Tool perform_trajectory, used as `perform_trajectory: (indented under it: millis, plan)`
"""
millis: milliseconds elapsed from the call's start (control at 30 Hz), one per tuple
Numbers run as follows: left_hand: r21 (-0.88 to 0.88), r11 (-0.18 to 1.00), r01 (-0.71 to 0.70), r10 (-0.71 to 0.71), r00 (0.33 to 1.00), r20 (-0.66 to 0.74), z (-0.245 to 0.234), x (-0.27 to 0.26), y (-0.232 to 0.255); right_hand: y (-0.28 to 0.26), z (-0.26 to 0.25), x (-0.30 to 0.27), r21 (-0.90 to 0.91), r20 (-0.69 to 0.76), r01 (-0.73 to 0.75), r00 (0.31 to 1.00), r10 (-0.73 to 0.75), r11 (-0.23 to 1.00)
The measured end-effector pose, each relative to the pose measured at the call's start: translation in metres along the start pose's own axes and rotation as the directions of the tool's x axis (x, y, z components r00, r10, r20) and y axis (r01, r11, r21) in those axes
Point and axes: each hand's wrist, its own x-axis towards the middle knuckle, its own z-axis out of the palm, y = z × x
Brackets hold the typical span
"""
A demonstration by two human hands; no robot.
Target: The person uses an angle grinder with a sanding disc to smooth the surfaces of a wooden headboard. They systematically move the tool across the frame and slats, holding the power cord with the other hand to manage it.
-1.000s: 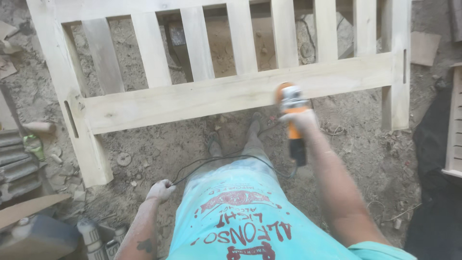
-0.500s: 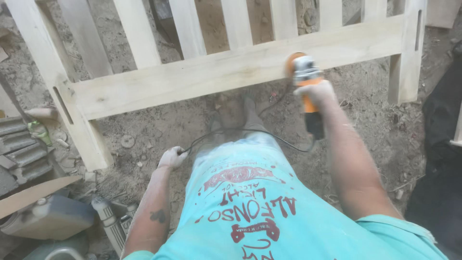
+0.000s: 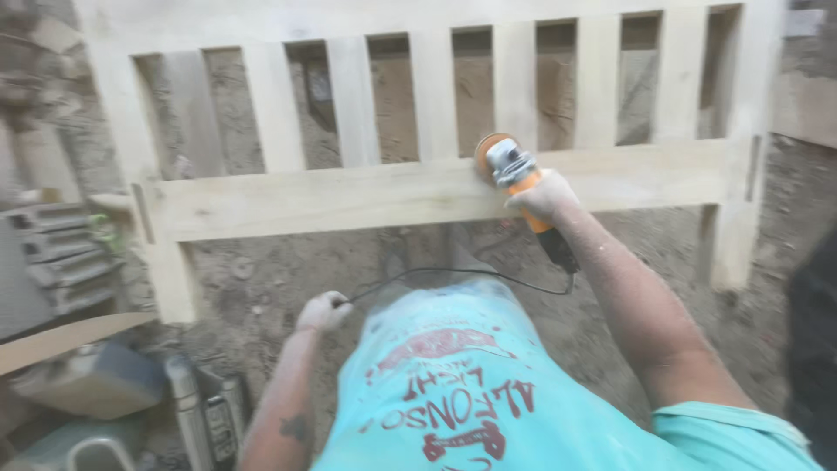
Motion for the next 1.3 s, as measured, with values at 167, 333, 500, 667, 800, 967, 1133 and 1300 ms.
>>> perform_trajectory:
  millis: [167,333,500,667,800,967,1133,1300]
  plan:
    - [-0.131,0.990,-0.057,0.042,0.993,-0.112,0.018,-0.028,0.023,-0.060,-0.080,0.064,0.013,0.035,-0.088,0.996,0.088,0.996]
    - [-0.186,0.979,-0.078,0.056,0.991,-0.125,0.038,-0.054,0.052,-0.113,-0.148,0.141,-0.155,-0.029,0.023,0.999,-0.028,0.988]
    - [-0.260,0.965,0.025,-0.045,0.997,-0.070,0.045,-0.068,0.086,-0.146,-0.191,0.191,0.107,0.005,-0.024,1.000,0.024,0.994]
    - [-0.279,0.960,0.007,-0.047,0.990,-0.136,0.041,-0.062,0.094,-0.121,-0.171,0.178,-0.258,0.071,0.145,0.989,-0.131,0.955]
    - [-0.279,0.959,0.049,-0.082,0.990,-0.111,0.035,-0.040,0.103,-0.078,-0.142,0.117,-0.448,0.249,0.280,0.951,-0.182,0.849]
    - [-0.281,0.959,0.024,-0.054,0.993,-0.101,0.024,-0.028,0.122,-0.057,-0.105,0.026,-0.538,0.428,0.360,0.895,-0.121,0.762]
    - [-0.244,0.969,-0.024,0.002,0.996,-0.091,0.018,-0.030,0.143,-0.050,-0.129,0.050,-0.515,0.396,0.331,0.910,-0.123,0.791]
    - [-0.257,0.966,-0.034,0.005,0.994,-0.109,0.022,-0.034,0.153,-0.083,-0.160,0.160,-0.466,0.246,0.294,0.949,-0.197,0.834]
